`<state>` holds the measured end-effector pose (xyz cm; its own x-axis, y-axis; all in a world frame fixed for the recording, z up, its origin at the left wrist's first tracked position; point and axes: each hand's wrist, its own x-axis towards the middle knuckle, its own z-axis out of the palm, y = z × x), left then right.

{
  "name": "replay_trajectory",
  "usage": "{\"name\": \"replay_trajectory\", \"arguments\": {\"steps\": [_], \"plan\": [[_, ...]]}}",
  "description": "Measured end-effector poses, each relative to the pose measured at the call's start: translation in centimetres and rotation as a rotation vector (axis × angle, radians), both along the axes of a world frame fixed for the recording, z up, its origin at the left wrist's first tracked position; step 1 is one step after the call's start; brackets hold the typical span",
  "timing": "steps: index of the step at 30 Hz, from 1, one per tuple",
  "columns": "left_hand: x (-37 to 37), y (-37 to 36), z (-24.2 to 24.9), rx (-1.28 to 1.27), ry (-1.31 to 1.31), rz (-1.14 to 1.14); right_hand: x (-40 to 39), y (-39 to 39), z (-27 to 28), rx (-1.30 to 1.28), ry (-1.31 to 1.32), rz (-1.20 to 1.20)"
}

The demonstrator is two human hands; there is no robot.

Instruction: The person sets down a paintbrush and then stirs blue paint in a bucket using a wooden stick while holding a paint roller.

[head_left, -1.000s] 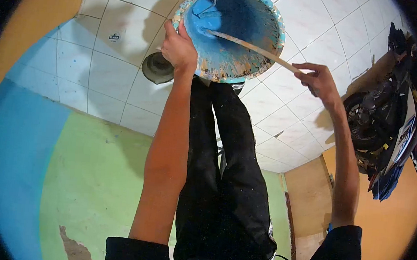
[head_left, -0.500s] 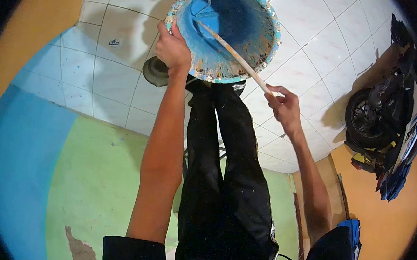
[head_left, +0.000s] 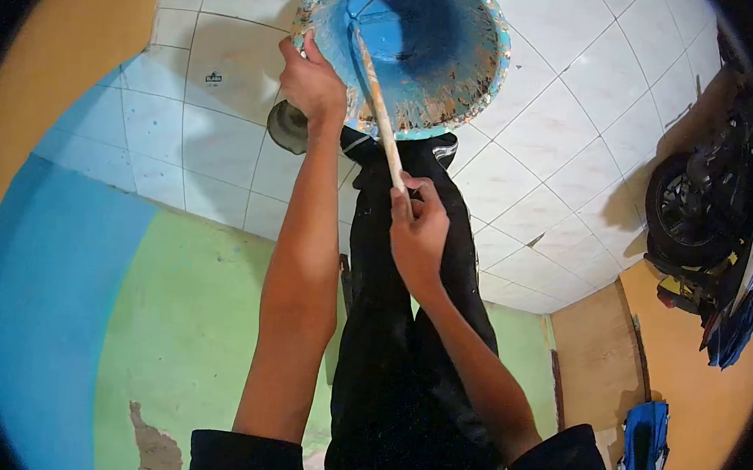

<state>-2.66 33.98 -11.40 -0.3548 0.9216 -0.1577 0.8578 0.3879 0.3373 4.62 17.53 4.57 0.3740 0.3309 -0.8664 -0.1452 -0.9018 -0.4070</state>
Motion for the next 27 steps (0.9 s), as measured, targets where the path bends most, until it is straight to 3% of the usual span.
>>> {"name": "replay_trajectory", "arguments": {"steps": [2,7,10,11,16,18,21,22,24,25,27], "plan": [[-0.1,-0.6,-0.2,-0.016,0.000,0.018,-1.7,0.0,-0.7,0.139,-0.137,-0.028],[0.6,-1.4,-0.4,-0.014,-0.037,0.065,-3.9,1.4,-1.5,0.177,-0.208,-0.030],[2.6,-3.0,-0.8,0.010,-0.077,0.183,-3.7,2.7,-2.7,0.100,-0.222,-0.095],[3.0,-3.4,-0.9,0.007,-0.158,0.251,-2.7,2.7,-3.0,0.222,-0.240,-0.149],[5.3,-6.5,-1.5,-0.014,-0.342,0.324,1.3,3.7,-1.7,0.125,-0.241,0.016],[5.5,-6.8,-1.3,-0.137,-0.322,0.368,1.7,4.4,-1.1,0.035,-0.176,0.039],[4.4,-5.9,1.0,-0.591,-0.763,0.483,1.5,4.8,-1.0,0.103,-0.190,0.020],[4.0,-6.0,1.0,-0.590,-0.761,0.477,1.3,4.7,-1.0,0.105,-0.190,0.014],[3.6,-6.0,1.4,-0.607,-1.102,0.645,1.1,4.6,-1.2,0.204,-0.247,0.066],[3.4,-5.2,1.0,-0.607,-1.111,0.638,1.7,4.9,-0.9,0.153,-0.238,0.124],[2.0,-3.0,-0.5,-0.168,-0.792,0.315,3.5,5.1,-0.1,0.131,-0.235,0.169]]}}
